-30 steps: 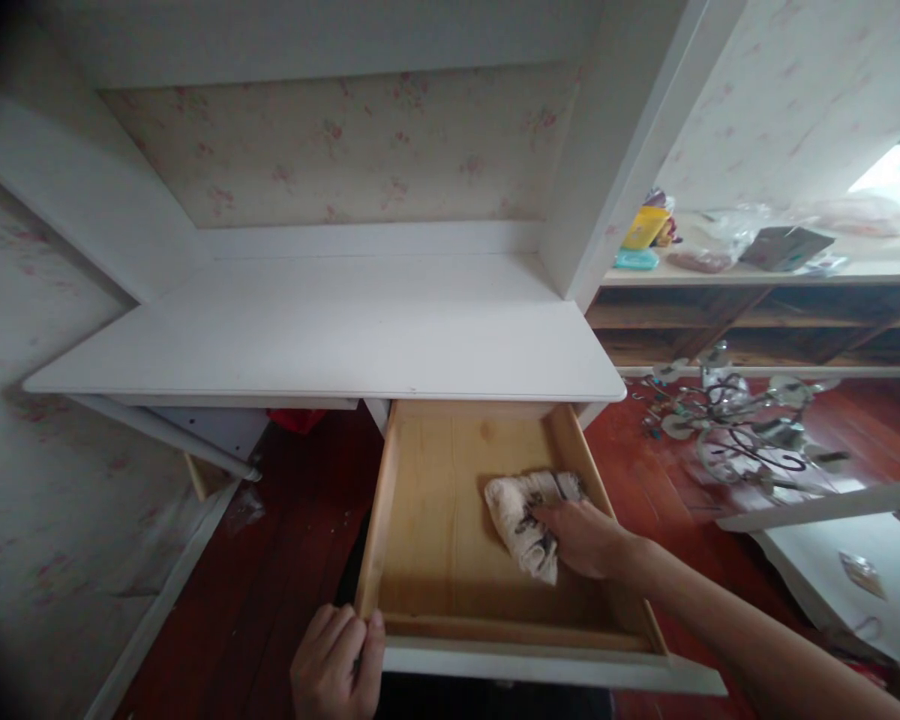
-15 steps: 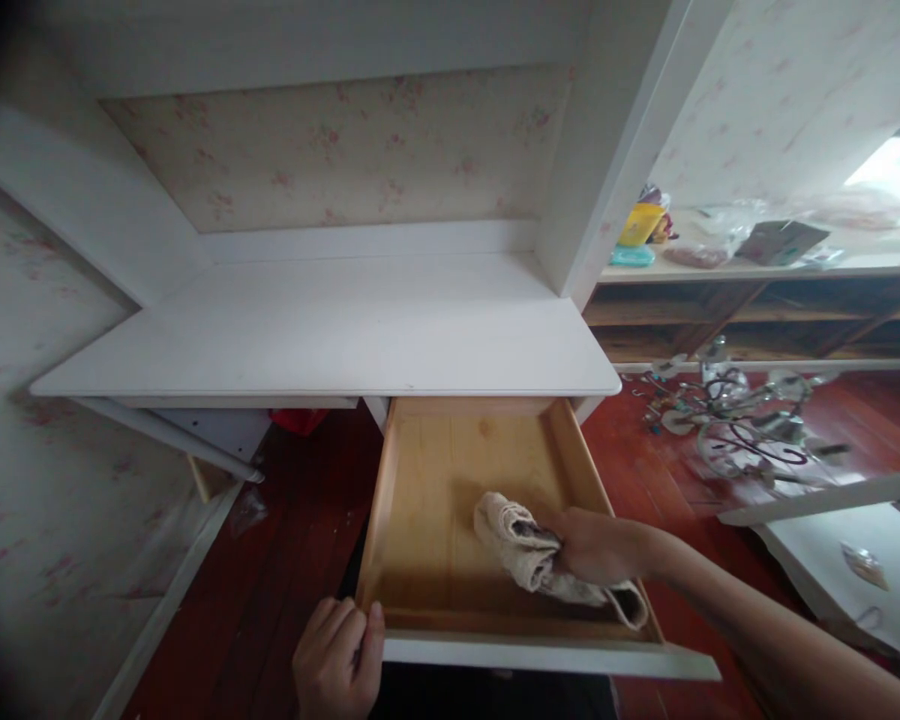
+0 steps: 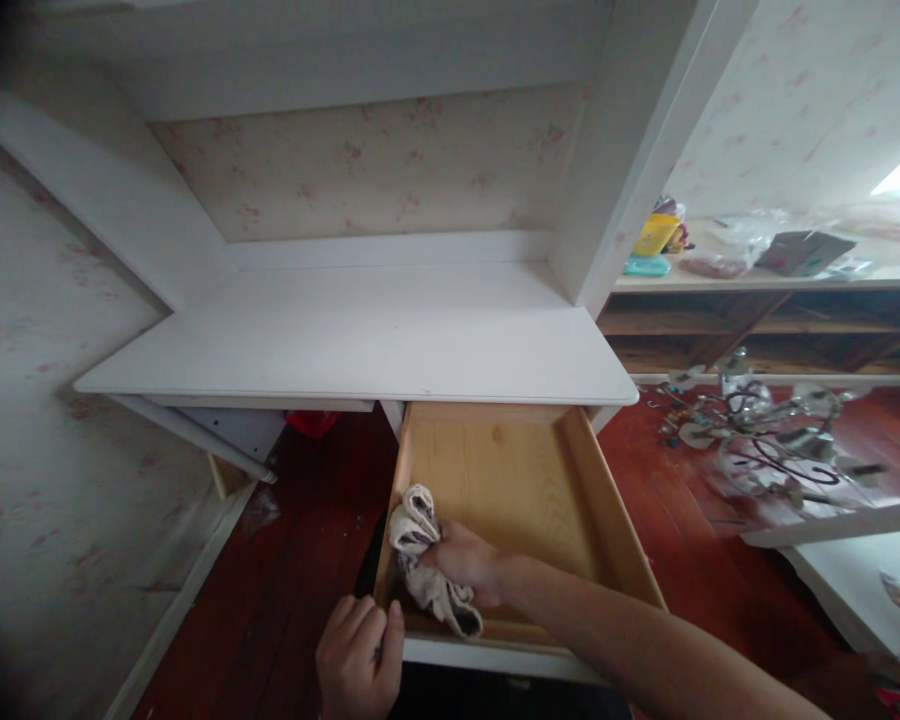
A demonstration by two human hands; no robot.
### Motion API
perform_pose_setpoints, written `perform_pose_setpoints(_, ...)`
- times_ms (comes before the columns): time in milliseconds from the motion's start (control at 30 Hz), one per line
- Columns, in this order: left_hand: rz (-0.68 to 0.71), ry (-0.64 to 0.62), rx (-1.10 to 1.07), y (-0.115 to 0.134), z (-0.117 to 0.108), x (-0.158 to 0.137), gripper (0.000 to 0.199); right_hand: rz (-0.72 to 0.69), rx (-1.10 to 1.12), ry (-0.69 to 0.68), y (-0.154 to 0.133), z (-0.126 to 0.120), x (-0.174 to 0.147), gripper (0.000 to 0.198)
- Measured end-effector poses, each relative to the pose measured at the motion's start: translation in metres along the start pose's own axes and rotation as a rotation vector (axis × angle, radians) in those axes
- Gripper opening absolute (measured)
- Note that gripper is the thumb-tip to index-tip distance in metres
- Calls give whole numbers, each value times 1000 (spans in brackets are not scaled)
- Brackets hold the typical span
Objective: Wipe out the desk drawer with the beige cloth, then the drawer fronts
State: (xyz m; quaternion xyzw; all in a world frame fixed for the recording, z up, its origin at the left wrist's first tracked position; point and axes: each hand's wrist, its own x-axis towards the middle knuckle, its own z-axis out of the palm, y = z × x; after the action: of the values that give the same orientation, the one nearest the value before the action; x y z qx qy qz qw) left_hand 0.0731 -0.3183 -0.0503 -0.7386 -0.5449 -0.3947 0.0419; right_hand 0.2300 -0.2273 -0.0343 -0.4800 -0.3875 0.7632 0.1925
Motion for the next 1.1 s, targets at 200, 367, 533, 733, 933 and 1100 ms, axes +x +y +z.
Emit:
perform_pose_setpoints(200,35,9,9,-3,0,0,32,-47,269,134,-24,12,45,32)
perform_pose_setpoints(367,73,41,15,-8,4,-2,32,-169,5,239,-66,-14,83,27)
perform_pose_setpoints(533,82,56,13,-10,7,-4,32,-227,-224,279,-84,-33,106,26)
perform_pose_setpoints(733,96,62,18,-10,6,-2,32,-275,-652,345,-73,-35,69,30)
perform_pose_setpoints(933,83,55,4,-8,5,3,35,-898,-1583,265,-56,-45,46,58)
perform_pose_setpoints(1100,81,33,17,-6,3,5,34,-928,-1867,331,-47,-90,85,38)
